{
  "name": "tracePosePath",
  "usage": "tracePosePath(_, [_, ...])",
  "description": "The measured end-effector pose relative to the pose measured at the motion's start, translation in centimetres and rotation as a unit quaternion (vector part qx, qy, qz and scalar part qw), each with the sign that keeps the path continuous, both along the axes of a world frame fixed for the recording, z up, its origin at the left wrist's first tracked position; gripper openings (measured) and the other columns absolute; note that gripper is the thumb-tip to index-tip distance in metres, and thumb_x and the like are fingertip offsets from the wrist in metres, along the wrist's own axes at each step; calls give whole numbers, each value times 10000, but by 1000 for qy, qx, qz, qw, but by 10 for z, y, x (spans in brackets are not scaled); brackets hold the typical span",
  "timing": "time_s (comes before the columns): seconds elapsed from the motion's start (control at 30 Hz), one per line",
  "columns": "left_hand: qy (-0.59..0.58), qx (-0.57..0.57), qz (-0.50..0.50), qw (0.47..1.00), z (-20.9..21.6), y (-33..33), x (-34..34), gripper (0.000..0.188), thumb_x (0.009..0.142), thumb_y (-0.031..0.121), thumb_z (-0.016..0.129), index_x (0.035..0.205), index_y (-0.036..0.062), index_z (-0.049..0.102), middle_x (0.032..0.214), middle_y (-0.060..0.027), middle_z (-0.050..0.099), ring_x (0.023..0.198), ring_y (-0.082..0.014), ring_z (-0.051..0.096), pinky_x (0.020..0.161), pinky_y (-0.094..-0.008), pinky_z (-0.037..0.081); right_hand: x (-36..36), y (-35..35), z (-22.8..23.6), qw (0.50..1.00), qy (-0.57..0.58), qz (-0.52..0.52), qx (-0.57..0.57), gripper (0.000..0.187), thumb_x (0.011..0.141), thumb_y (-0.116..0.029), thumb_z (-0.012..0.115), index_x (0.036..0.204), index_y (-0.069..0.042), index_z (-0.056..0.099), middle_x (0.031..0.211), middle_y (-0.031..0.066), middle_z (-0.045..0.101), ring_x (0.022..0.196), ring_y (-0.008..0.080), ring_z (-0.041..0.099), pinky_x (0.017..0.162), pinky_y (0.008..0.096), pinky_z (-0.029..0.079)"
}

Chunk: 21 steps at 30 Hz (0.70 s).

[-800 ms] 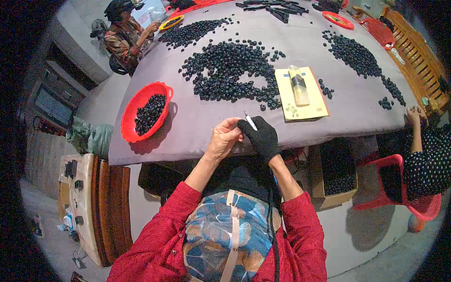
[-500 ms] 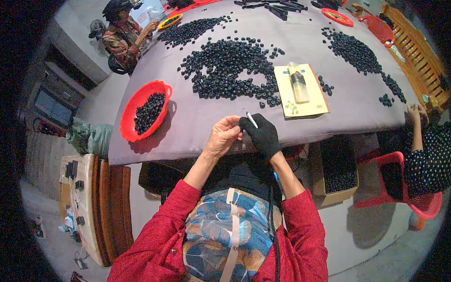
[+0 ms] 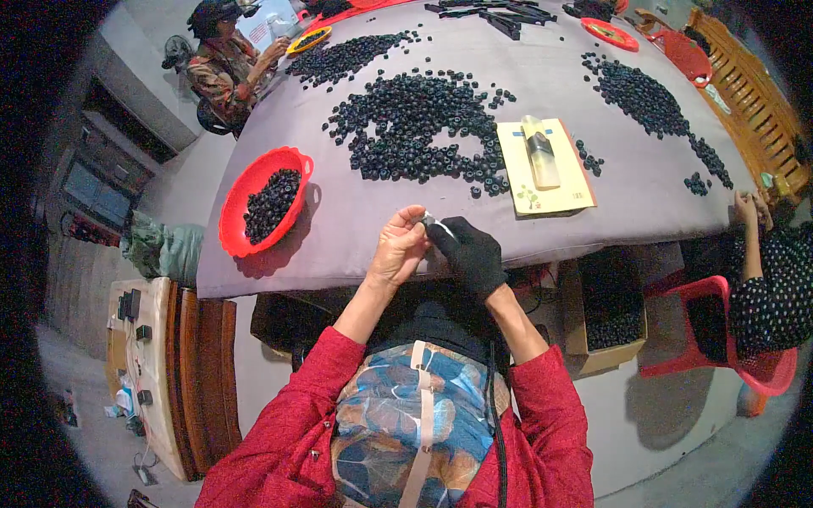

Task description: Sorting and processing small black plastic components at a workshop table.

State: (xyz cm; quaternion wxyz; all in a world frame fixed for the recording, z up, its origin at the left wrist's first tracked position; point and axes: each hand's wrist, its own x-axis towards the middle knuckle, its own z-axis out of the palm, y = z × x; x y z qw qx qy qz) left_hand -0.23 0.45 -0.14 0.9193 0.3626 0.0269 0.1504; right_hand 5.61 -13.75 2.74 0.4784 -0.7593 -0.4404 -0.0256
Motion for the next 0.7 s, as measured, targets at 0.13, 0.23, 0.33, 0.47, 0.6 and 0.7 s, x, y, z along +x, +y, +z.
tracePosePath(0.13, [-3, -2, 9, 1000, -1, 0, 1, 258, 791, -1, 583, 1038, 42, 524, 884, -49, 588, 736, -123, 580, 687, -256, 490, -4, 2, 2, 998, 46, 6, -43, 250, 859, -262, 492, 1017, -91, 582, 921, 93, 612, 748, 250, 611, 614, 333, 482])
tracePosePath(0.23, [-14, -6, 2, 1000, -4, 2, 1, 266, 788, 4, 589, 1042, 43, 521, 895, -47, 590, 756, -120, 582, 692, -249, 490, -5, 3, 0, 999, -39, 3, -36, 242, 851, -252, 500, 1024, -104, 580, 908, 102, 614, 742, 246, 614, 611, 336, 485])
tracePosePath(0.33, [-11, -12, 4, 1000, -3, 0, 0, 268, 786, 5, 593, 1041, 46, 523, 891, -42, 590, 755, -114, 580, 675, -235, 490, -8, 4, 3, 999, 11, -10, -46, 229, 832, -198, 512, 1039, -119, 573, 931, 85, 605, 747, 242, 613, 604, 326, 490])
tracePosePath(0.47, [-9, -19, 7, 1000, -4, 1, 0, 261, 783, 3, 596, 1031, 56, 533, 882, -34, 590, 744, -107, 578, 657, -225, 488, -3, 3, -8, 991, -118, -3, -67, 256, 804, -131, 517, 1056, -131, 559, 976, 61, 588, 762, 234, 609, 597, 319, 495])
tracePosePath(0.6, [-6, -18, 2, 1000, -6, 2, 0, 254, 783, 3, 596, 1024, 61, 539, 880, -28, 590, 741, -103, 575, 652, -224, 485, -4, 3, -6, 990, -125, -5, -66, 243, 815, -150, 505, 1050, -136, 561, 972, 62, 594, 761, 232, 609, 605, 328, 492])
tracePosePath(0.7, [-6, -25, -2, 1000, -6, 3, 0, 254, 784, 0, 593, 1024, 62, 540, 876, -20, 589, 734, -98, 571, 645, -223, 481, -6, 4, 1, 997, -31, 0, -71, 240, 821, -160, 491, 1051, -147, 560, 977, 61, 594, 769, 231, 608, 616, 329, 490])
